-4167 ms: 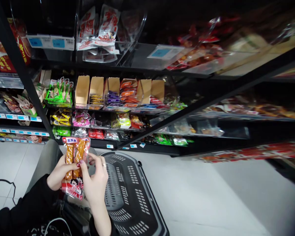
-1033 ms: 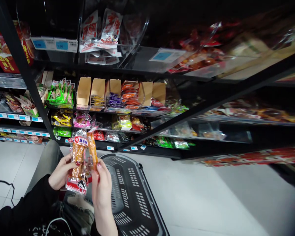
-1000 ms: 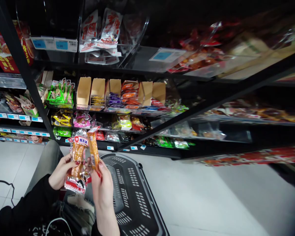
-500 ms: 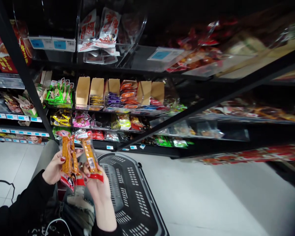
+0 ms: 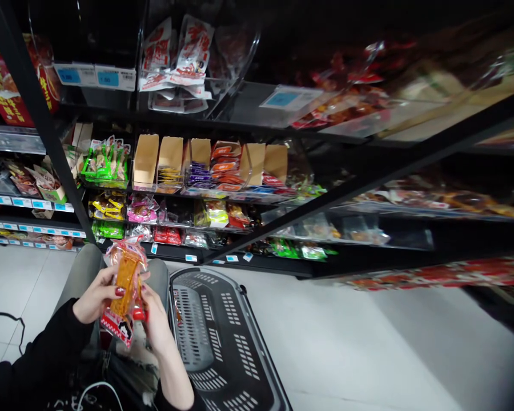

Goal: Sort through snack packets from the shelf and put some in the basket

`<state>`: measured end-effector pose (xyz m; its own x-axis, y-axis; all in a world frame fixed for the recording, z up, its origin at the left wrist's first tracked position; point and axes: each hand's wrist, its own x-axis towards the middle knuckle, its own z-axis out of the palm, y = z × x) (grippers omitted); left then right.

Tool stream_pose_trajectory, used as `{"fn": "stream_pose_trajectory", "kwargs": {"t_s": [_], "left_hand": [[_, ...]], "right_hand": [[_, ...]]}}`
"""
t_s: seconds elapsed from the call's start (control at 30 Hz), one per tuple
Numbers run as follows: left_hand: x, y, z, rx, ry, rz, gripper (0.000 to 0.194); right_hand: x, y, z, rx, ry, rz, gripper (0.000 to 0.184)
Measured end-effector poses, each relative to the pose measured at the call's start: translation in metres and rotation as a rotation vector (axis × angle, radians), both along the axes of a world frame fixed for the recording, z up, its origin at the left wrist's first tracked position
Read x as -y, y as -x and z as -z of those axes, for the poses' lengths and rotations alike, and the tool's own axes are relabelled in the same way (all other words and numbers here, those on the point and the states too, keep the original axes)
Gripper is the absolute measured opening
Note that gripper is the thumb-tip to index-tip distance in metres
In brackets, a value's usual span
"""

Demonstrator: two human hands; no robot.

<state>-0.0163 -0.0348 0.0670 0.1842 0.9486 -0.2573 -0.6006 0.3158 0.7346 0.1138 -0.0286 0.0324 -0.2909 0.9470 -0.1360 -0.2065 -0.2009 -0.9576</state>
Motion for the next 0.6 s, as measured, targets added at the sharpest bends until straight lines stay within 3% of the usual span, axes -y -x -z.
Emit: {"fn": "stream_pose_trajectory", "kwargs": {"t_s": [0.1,0.2,0.27,0.37,0.6], "left_hand": [[-0.002,0.000,0.000,-0.073,0.003,-0.008,0.038],[-0.003,-0.002,0.000,-0.153,0.035,-0.058,0.031],[-0.004,-0.003,0.000,-0.233,0.030,-0.088,0.026],[-0.006,-0.006,-0.001,-0.405,-0.034,-0.128,0.021],[-0.006,-0.008,0.008,-0.627,-0.147,-0.163,0.021]], "right_hand": [[-0.004,-0.012,-0.010,0.278,-0.095,-0.114,0.035],[-0.004,-0.023,-0.024,0.563,-0.218,0.044,0.030],[-0.001,-0.026,-0.033,0.568,-0.312,0.185,0.021],[0.003,-0.022,-0.038,0.485,-0.370,0.151,0.010],[0.003,-0.011,-0.023,0.435,-0.234,0.144,0.020]]}}
